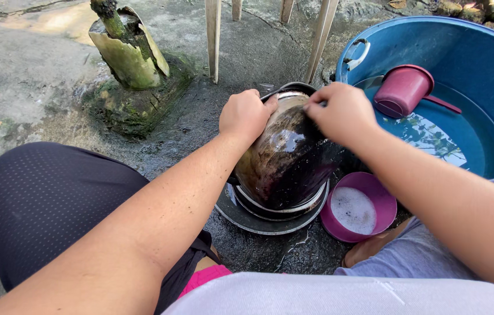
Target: The person sits on the ground and scrubs burnt soot off the exterior of a large metal pot using a dark scouring pad, working around the pot's sides. A pink bowl of soapy water and a blue basin of water sit nearby, and the person dips the pad in water while continuing to scrub the blackened surface.
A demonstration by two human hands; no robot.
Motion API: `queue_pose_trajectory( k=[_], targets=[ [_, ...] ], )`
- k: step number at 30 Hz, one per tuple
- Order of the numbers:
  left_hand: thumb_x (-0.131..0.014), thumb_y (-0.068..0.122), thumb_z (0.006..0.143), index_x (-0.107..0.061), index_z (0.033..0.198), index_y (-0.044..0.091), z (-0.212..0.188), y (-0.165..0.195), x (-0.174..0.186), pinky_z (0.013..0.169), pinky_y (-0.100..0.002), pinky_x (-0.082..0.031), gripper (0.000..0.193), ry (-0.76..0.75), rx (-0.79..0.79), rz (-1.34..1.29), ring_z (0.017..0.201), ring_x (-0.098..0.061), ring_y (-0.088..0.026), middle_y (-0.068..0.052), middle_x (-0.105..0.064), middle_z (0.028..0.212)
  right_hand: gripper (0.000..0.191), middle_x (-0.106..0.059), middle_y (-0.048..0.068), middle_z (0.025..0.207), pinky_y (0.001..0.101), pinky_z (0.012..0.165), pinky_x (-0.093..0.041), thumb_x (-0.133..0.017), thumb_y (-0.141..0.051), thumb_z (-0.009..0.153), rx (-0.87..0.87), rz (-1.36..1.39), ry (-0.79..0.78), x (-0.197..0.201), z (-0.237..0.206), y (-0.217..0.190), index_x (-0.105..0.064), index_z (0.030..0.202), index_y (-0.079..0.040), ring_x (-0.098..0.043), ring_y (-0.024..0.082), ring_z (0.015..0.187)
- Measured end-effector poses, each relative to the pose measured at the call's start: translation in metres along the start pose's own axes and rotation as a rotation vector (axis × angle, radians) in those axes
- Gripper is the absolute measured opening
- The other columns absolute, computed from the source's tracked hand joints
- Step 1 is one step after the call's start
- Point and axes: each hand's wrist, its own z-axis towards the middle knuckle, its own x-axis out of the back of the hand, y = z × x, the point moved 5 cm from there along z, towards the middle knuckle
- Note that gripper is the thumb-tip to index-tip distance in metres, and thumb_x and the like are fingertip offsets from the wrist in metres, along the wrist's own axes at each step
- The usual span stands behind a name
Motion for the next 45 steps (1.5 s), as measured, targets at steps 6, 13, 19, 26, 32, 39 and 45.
queue_pose_trajectory(
  k=[6,13,19,26,32,39,45],
  targets=[
    [-0.062,0.055,0.092,-0.074,0.091,0.006,0.002,-0.001,-0.002,0.080,-0.051,-0.056,0.051,0.017,0.031,-0.027,0.091,-0.071,-0.042,-0.022,-0.074,0.092,0.019,-0.072,0.014,0.100,0.0472,0.085,-0.054,-0.072,-0.027,0.088,0.209,-0.038,0.050,0.012,-0.005,-0.031,-0.080,0.092,-0.010,-0.068,0.037,0.097],
    [-0.060,0.056,0.094,-0.073,0.093,0.005,0.000,-0.002,0.002,0.079,-0.050,-0.057,0.053,0.000,0.050,-0.012,0.091,-0.072,-0.040,-0.021,-0.075,0.093,0.020,-0.071,0.012,0.099,0.0477,0.084,-0.054,-0.072,-0.030,0.087,0.067,-0.089,-0.021,0.008,0.000,-0.014,-0.080,0.092,-0.013,-0.068,0.036,0.094],
    [-0.058,0.056,0.095,-0.073,0.093,0.006,-0.004,0.002,0.006,0.078,-0.050,-0.057,0.052,-0.020,0.067,-0.018,0.091,-0.072,-0.039,-0.019,-0.075,0.092,0.021,-0.072,0.012,0.097,0.0459,0.083,-0.055,-0.073,-0.032,0.087,0.066,-0.064,-0.086,0.013,0.008,-0.012,-0.080,0.093,-0.013,-0.069,0.035,0.093],
    [-0.059,0.056,0.095,-0.073,0.095,0.005,-0.002,0.006,0.002,0.078,-0.049,-0.057,0.053,-0.035,0.049,-0.001,0.091,-0.073,-0.039,-0.019,-0.075,0.093,0.020,-0.074,0.011,0.096,0.0443,0.081,-0.055,-0.075,-0.030,0.084,0.098,-0.028,-0.096,0.012,0.004,0.003,-0.082,0.091,-0.013,-0.070,0.034,0.090],
    [-0.059,0.056,0.095,-0.073,0.095,0.005,0.002,-0.006,0.002,0.078,-0.050,-0.058,0.053,-0.020,0.117,-0.027,0.092,-0.073,-0.039,-0.019,-0.075,0.096,0.023,-0.072,0.013,0.095,0.0438,0.084,-0.055,-0.075,-0.033,0.088,-0.088,0.010,-0.114,0.013,0.007,0.007,-0.080,0.098,-0.013,-0.070,0.033,0.090],
    [-0.060,0.056,0.095,-0.074,0.095,0.005,0.001,-0.006,0.006,0.081,-0.050,-0.056,0.053,0.019,0.108,-0.018,0.095,-0.072,-0.040,-0.020,-0.075,0.097,0.020,-0.073,0.011,0.100,0.0458,0.084,-0.054,-0.073,-0.030,0.087,0.211,-0.030,-0.055,0.016,0.002,-0.019,-0.080,0.092,-0.012,-0.069,0.035,0.094],
    [-0.056,0.056,0.096,-0.072,0.094,0.005,0.000,-0.007,0.002,0.079,-0.050,-0.057,0.053,-0.071,0.159,-0.035,0.091,-0.074,-0.037,-0.018,-0.075,0.094,0.024,-0.071,0.014,0.101,0.0464,0.084,-0.053,-0.075,-0.033,0.087,-0.064,-0.021,-0.078,0.014,0.011,0.002,-0.080,0.097,-0.012,-0.068,0.037,0.093]
  ],
)
